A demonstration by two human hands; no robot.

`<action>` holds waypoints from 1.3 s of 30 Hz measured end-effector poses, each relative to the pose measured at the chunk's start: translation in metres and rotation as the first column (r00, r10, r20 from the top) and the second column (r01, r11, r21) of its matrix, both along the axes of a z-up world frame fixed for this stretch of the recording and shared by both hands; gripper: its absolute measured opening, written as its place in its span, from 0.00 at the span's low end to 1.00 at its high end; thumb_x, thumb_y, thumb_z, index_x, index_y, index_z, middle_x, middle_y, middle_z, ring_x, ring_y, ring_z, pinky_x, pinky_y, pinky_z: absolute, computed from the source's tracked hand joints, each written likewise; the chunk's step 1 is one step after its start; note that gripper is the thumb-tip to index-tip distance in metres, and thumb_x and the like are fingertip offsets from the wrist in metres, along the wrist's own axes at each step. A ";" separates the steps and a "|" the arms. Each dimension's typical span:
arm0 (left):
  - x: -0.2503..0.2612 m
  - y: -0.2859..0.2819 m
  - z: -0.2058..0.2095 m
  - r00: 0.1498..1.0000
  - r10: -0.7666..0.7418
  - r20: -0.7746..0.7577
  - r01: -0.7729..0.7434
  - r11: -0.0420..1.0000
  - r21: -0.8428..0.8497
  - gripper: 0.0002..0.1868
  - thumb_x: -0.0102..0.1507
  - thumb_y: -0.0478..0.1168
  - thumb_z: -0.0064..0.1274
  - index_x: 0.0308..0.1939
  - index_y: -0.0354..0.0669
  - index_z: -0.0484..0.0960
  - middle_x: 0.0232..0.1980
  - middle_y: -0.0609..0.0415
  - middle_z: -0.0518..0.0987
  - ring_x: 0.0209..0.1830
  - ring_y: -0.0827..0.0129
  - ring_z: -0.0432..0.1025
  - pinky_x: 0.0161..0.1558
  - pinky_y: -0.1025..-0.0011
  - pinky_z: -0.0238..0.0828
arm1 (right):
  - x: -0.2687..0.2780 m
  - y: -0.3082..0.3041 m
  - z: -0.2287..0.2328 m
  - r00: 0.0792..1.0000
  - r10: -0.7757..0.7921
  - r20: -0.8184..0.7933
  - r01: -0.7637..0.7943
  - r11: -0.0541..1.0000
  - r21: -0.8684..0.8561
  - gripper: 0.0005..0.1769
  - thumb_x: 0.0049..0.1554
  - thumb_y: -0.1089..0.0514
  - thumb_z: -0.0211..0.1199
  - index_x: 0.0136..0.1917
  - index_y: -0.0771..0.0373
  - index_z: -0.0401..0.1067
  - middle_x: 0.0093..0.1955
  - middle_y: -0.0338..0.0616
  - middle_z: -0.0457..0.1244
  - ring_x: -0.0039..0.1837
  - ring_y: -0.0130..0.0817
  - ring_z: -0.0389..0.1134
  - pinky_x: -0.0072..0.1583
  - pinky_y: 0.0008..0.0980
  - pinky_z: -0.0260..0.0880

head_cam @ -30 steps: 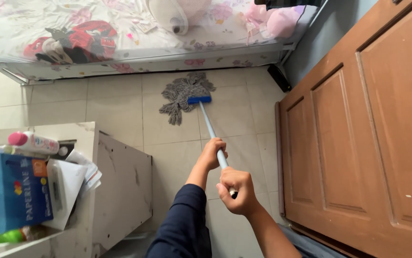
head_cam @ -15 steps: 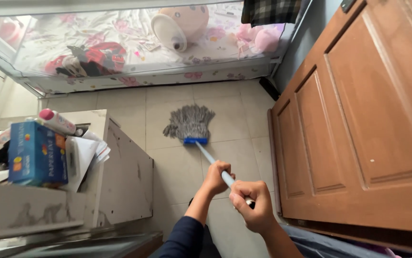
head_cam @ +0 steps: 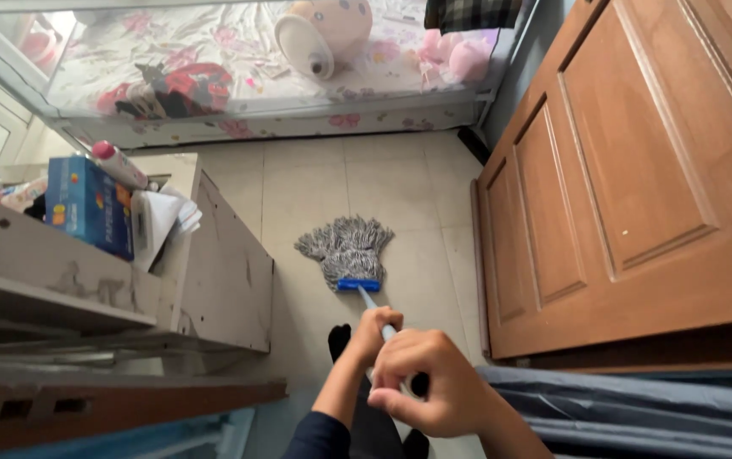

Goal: Mopping the tiled floor in a bedroom area around the furniture.

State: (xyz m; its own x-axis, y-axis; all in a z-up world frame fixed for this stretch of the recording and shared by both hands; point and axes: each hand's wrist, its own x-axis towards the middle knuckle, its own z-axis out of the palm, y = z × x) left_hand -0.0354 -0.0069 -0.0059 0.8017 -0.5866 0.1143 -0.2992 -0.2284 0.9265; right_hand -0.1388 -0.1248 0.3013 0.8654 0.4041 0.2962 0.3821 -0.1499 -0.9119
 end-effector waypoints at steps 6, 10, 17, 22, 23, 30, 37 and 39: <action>0.008 0.014 -0.002 0.999 -0.017 -0.049 0.008 0.985 -0.173 0.07 0.47 0.29 0.53 0.20 0.38 0.70 0.25 0.59 0.66 0.27 0.73 0.58 0.32 0.74 0.60 | 0.006 0.017 -0.032 1.000 -0.029 0.008 0.028 0.995 0.095 0.20 0.46 0.66 0.66 0.21 0.60 0.58 0.23 0.35 0.55 0.27 0.29 0.49 0.36 0.27 0.53; 0.026 0.017 -0.026 0.993 -0.008 -0.122 -0.014 0.984 -0.177 0.04 0.50 0.29 0.52 0.22 0.37 0.73 0.27 0.60 0.68 0.29 0.73 0.59 0.35 0.75 0.61 | 0.020 0.026 -0.037 0.996 -0.047 0.077 0.042 0.997 0.068 0.19 0.44 0.67 0.64 0.21 0.59 0.56 0.22 0.34 0.53 0.28 0.30 0.47 0.35 0.27 0.51; 0.063 0.022 -0.064 0.994 0.020 -0.112 -0.041 0.982 -0.186 0.15 0.44 0.24 0.59 0.19 0.39 0.67 0.29 0.60 0.66 0.28 0.73 0.57 0.33 0.74 0.60 | 0.046 0.045 -0.059 0.993 -0.048 0.108 0.046 0.999 0.016 0.18 0.45 0.68 0.62 0.21 0.61 0.57 0.22 0.36 0.56 0.26 0.30 0.48 0.34 0.26 0.52; 0.104 0.026 -0.081 0.992 0.063 -0.109 -0.082 0.981 -0.175 0.14 0.42 0.23 0.57 0.20 0.40 0.68 0.28 0.61 0.69 0.27 0.72 0.60 0.31 0.73 0.64 | 0.084 0.054 -0.087 0.989 -0.073 0.130 0.069 0.997 0.033 0.17 0.44 0.69 0.61 0.21 0.61 0.58 0.22 0.36 0.55 0.25 0.31 0.48 0.32 0.28 0.49; 0.113 0.026 -0.082 0.991 0.073 -0.116 -0.090 0.984 -0.151 0.14 0.42 0.23 0.57 0.20 0.40 0.68 0.29 0.61 0.69 0.28 0.71 0.60 0.32 0.73 0.64 | 0.092 0.055 -0.093 0.986 -0.084 0.146 0.081 0.996 0.028 0.17 0.43 0.69 0.62 0.20 0.60 0.57 0.21 0.36 0.55 0.26 0.30 0.48 0.33 0.28 0.49; 0.189 0.028 -0.070 0.999 0.026 0.044 -0.025 0.999 -0.027 0.14 0.43 0.24 0.55 0.19 0.42 0.66 0.27 0.62 0.68 0.28 0.69 0.60 0.34 0.72 0.65 | 0.161 0.064 -0.122 0.966 -0.185 0.179 0.180 0.983 0.048 0.16 0.41 0.68 0.61 0.19 0.59 0.57 0.20 0.35 0.55 0.26 0.31 0.50 0.35 0.28 0.52; 0.264 0.017 -0.065 0.993 0.012 0.114 -0.011 1.000 -0.006 0.12 0.42 0.27 0.55 0.18 0.43 0.66 0.26 0.61 0.71 0.28 0.67 0.63 0.34 0.72 0.68 | 0.233 0.058 -0.140 0.945 -0.251 0.209 0.242 0.968 0.071 0.16 0.40 0.68 0.60 0.20 0.59 0.57 0.20 0.36 0.55 0.26 0.33 0.49 0.35 0.29 0.53; 0.280 0.013 -0.065 0.995 0.009 0.100 -0.010 1.000 0.012 0.12 0.43 0.26 0.55 0.20 0.42 0.67 0.30 0.59 0.74 0.29 0.66 0.65 0.35 0.70 0.69 | 0.247 0.053 -0.148 0.946 -0.250 0.208 0.243 0.968 0.062 0.15 0.40 0.68 0.60 0.19 0.58 0.59 0.20 0.35 0.57 0.26 0.33 0.51 0.36 0.28 0.55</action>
